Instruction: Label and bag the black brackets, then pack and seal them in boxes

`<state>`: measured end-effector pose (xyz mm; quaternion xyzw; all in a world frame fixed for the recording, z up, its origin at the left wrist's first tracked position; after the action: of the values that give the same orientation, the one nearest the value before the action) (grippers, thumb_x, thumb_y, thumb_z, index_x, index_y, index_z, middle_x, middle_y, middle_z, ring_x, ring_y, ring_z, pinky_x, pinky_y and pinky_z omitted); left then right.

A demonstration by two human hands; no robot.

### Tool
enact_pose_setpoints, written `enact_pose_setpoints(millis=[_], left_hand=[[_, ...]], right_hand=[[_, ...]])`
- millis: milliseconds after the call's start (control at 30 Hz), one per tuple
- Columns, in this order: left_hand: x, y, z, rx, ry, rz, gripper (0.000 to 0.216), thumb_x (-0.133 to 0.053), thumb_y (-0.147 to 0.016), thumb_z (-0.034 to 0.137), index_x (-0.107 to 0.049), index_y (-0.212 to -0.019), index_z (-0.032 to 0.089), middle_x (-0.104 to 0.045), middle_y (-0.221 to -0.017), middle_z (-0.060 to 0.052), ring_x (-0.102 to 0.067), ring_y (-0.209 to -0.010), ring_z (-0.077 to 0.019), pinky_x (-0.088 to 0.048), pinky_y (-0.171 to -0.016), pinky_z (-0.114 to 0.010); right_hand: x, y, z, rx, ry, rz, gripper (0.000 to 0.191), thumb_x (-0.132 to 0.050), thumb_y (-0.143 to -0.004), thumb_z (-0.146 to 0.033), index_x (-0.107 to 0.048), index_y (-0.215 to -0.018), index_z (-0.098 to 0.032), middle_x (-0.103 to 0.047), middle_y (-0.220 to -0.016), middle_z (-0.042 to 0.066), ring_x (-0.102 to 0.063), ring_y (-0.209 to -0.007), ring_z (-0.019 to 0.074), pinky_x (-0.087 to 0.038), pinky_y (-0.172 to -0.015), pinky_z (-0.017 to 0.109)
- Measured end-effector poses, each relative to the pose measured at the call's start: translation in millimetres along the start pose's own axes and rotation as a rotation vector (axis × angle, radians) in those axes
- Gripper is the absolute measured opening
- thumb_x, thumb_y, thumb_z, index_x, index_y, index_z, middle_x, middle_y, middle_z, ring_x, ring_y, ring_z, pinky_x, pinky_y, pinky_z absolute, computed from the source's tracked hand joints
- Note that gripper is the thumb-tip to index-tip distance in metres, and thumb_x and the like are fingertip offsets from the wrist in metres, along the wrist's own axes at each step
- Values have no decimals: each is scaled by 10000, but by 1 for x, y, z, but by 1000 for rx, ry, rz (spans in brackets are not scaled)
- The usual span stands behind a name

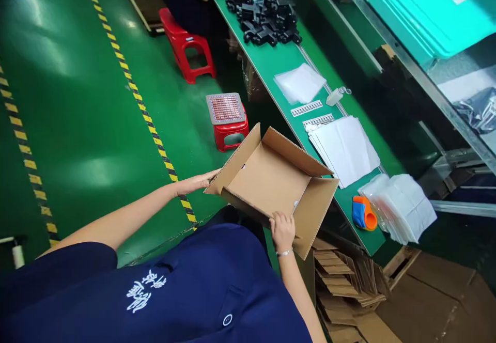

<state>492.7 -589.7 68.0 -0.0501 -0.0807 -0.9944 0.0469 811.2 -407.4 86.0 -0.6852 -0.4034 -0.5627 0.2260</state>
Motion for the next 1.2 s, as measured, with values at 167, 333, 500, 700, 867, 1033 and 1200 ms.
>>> enact_pose_setpoints(millis=[167, 333, 500, 700, 867, 1033, 1200], left_hand=[[-9, -18, 6, 105, -178, -42, 1050, -407, -793, 789, 17, -1548, 194, -84, -1617, -89, -86, -1475, -326, -151, -1198, -442], [-44, -31, 11, 60, -288, -28, 1061, -462, -849, 672, 171, -1517, 144, 50, -1611, -151, -14, -1479, -327, -115, -1199, -475], [-112, -63, 12, 182, -606, -200, 900, -501, -884, 417, 62, -1538, 164, 48, -1608, -152, -37, -1481, -319, -140, -1175, -538], [-184, -103, -5, 253, -786, -88, 859, -540, -808, 217, -89, -1539, 178, -50, -1613, -129, -51, -1479, -328, -195, -1122, -641], [-197, -113, -18, 191, -682, 77, 737, -419, -811, 71, -236, -1517, 182, -146, -1600, -108, -103, -1482, -284, -181, -1146, -629], [-200, -116, -30, 134, -555, 181, 723, -430, -806, 68, -301, -1497, 237, -207, -1589, -69, -137, -1480, -238, -134, -1181, -596], [-187, -107, -6, 58, -425, 170, 775, -481, -754, 73, -293, -1499, 176, -172, -1594, -110, -111, -1483, -262, -126, -1179, -601]], right_hand=[[-16, -65, 33, -115, 11, -35, 480, -274, -993, -416, -593, -1250, -166, -568, -1357, 121, -428, -1286, 292, -139, -1129, 565], [-57, -103, 56, -197, -23, -98, 509, -257, -978, -396, -471, -1398, -204, -375, -1524, 101, -250, -1416, 297, -157, -1134, 568], [-78, -114, 58, -220, -69, -83, 551, -242, -959, -414, -403, -1442, -205, -334, -1538, 126, -237, -1424, 321, -201, -1099, 627], [26, -149, 75, -93, -51, 147, 582, -195, -954, -358, -346, -1426, -52, -356, -1473, 236, -309, -1395, 294, -277, -1105, 537], [152, -242, 99, -28, -37, 360, 646, -314, -921, -477, -438, -1382, -43, -473, -1387, 248, -414, -1327, 311, -299, -1103, 474], [141, -305, 83, -11, 91, -86, 698, -263, -885, -553, -574, -1272, -62, -580, -1287, 225, -511, -1229, 350, -379, -1016, 489], [111, -318, 74, -91, 164, -275, 761, -203, -882, -625, -710, -979, -65, -685, -937, 262, -641, -931, 356, -470, -812, 457]])
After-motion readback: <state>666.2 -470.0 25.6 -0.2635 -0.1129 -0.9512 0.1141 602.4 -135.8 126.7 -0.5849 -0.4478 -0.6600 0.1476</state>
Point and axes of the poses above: each hand's wrist, its own y-axis away from the middle knuckle, its own x-axis out of the back of the hand, z = x × y, the point moved 4 cm from there along -y, towards the middle knuckle
